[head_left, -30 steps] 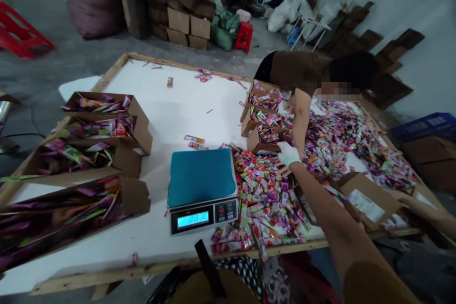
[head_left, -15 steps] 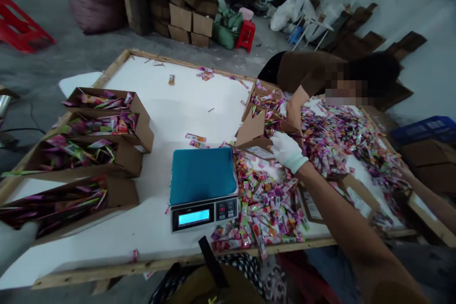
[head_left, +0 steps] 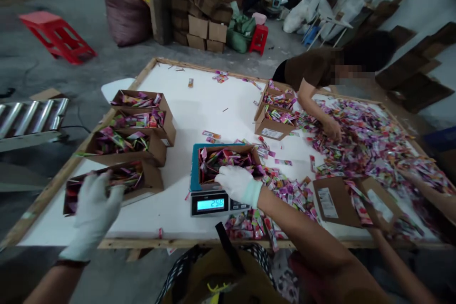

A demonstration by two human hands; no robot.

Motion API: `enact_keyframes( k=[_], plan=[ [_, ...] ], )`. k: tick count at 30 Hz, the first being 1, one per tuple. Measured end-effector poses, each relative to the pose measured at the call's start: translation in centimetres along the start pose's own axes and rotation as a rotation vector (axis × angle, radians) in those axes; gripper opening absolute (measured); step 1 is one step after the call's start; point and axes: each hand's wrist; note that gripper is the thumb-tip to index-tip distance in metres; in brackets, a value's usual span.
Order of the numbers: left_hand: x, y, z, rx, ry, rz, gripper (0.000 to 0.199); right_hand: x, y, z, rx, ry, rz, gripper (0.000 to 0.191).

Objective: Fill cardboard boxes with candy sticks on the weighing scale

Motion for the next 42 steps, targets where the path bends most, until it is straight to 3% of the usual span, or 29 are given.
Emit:
enact_keyframes(
  k=[3, 6, 9, 12, 14, 17, 19, 21, 23, 25, 27, 30, 34, 38, 42],
  plan=[
    [-2.7, 2.8, 2.3, -0.066, -0.031, 0.045, 0.048, -3.5, 1.6, -1.4, 0.202, 0.340, 0.012, 0.020],
    [-5.3, 4.2, 3.7, -0.167, -0.066, 0.047, 0.045, -7.2, 3.7, -2.9, 0.368, 0.677, 0.191, 0.020],
    [-7.4, 5.3, 3.9, -0.222, -0.065, 0.045, 0.043, -9.6, 5.3, -3.4, 0.427, 0.763, 0.364, 0.019],
    [-8.9, 5.9, 3.7, -0.281, -0.130, -0.058, 0.044, -11.0, 6.6, -1.9, 0.435, 0.711, 0.468, 0.022],
    [-9.7, 5.4, 3.6, -0.401, -0.214, -0.266, 0.050, -11.7, 7.7, 0.6, 0.455, 0.648, 0.548, 0.026],
    [-10.6, 3.8, 4.1, -0.632, -0.231, -0.625, 0.059, -12.8, 9.2, 6.8, 0.500, 0.463, 0.769, 0.044],
    [-11.1, 2.6, 4.4, -0.715, -0.197, -0.748, 0.062, -13.3, 9.4, 11.7, 0.485, 0.227, 0.970, 0.065],
    [-11.4, 2.0, 4.7, -0.737, -0.192, -0.781, 0.063, -13.6, 8.5, 16.3, 0.440, -0.040, 1.126, 0.086],
    [-11.5, 2.1, 4.9, -0.742, -0.207, -0.781, 0.065, -13.5, 7.0, 19.8, 0.409, -0.203, 1.181, 0.094],
    [-11.3, 2.7, 5.0, -0.737, -0.227, -0.765, 0.066, -13.1, 5.6, 21.8, 0.400, -0.231, 1.159, 0.088],
    [-11.0, 3.6, 5.2, -0.727, -0.258, -0.745, 0.068, -12.8, 5.3, 22.3, 0.403, -0.204, 1.108, 0.069],
    [-10.7, 4.7, 5.7, -0.712, -0.298, -0.716, 0.069, -12.9, 7.3, 21.0, 0.435, -0.171, 1.025, 0.039],
    [-11.0, 5.1, 6.4, -0.727, -0.326, -0.736, 0.066, -14.9, 11.3, 16.5, 0.463, -0.090, 0.942, 0.030],
    [-11.6, 4.9, 7.1, -0.739, -0.341, -0.778, 0.066, -17.4, 13.2, 9.6, 0.469, 0.041, 0.848, 0.022],
    [-11.9, 5.0, 7.8, -0.756, -0.356, -0.797, 0.071, -17.7, 12.5, 1.7, 0.482, 0.280, 0.761, 0.022]
  ],
)
Point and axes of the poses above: each hand's wrist, its own x-axis towards the middle knuckle, its own z-axis out of the palm, y = z × x, and after that the axes turned 6 degrees about -x, right-handed
